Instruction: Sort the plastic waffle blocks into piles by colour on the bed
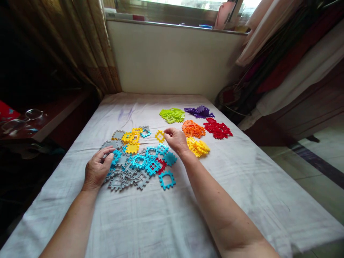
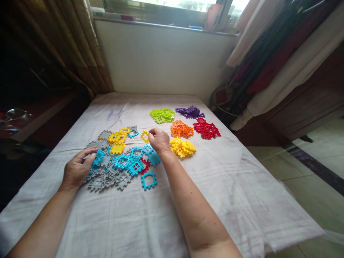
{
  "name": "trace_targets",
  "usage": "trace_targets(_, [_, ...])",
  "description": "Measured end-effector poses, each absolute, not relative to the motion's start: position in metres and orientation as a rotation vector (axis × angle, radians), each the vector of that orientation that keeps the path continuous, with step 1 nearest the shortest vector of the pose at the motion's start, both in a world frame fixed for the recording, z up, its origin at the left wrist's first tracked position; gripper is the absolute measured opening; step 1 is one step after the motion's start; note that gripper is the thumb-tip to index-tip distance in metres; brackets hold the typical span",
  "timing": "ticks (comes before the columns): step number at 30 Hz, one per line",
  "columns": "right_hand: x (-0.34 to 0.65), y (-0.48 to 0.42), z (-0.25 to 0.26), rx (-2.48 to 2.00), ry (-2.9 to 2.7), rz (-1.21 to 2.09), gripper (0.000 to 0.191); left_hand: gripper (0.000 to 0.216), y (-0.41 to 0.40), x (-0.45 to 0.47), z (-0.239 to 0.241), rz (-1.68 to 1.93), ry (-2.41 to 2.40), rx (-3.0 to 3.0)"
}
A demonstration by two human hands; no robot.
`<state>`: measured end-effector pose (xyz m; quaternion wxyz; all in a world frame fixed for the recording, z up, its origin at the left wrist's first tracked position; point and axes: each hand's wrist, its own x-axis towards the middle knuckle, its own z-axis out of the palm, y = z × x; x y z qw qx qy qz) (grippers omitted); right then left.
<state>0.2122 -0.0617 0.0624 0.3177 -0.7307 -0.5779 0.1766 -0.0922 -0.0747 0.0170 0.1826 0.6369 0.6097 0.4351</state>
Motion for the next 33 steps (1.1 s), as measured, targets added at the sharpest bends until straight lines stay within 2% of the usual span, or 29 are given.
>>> trace_targets(7, [0.283,-0.107,0.067,-2.152,-1.394,0.406,0.020,0.036,-0.074,-0.092,0.017,1.192,1.740,1.809])
trace_targets(16, [0.287,-0.118,0.065,-2.306,-1.405,0.145,0.023,0.036,-0.075,-0.093,0.017,1.210,1.734,1.787])
trace_targets(19, [0.276,-0.114,0.067,-2.249,-1.471,0.100,0.023,0.036,-0.074,-0.093,0.015,1.217,1.731,1.790])
trace_targets(24, [0.231,-0.098,0.064,-2.066,-1.755,0.242,0.023,0.036,-0.074,-0.093,0.014,1.227,1.724,1.801])
trace_targets(28, [0.189,-0.077,0.060,-1.902,-1.963,0.307,0.031,0.033,-0.075,-0.092,0.015,1.272,1.712,1.819])
trace_targets(33, [0.143,-0.040,0.061,-1.677,-2.209,0.231,0.045,0.030,-0.075,-0.094,0.013,1.304,1.703,1.828])
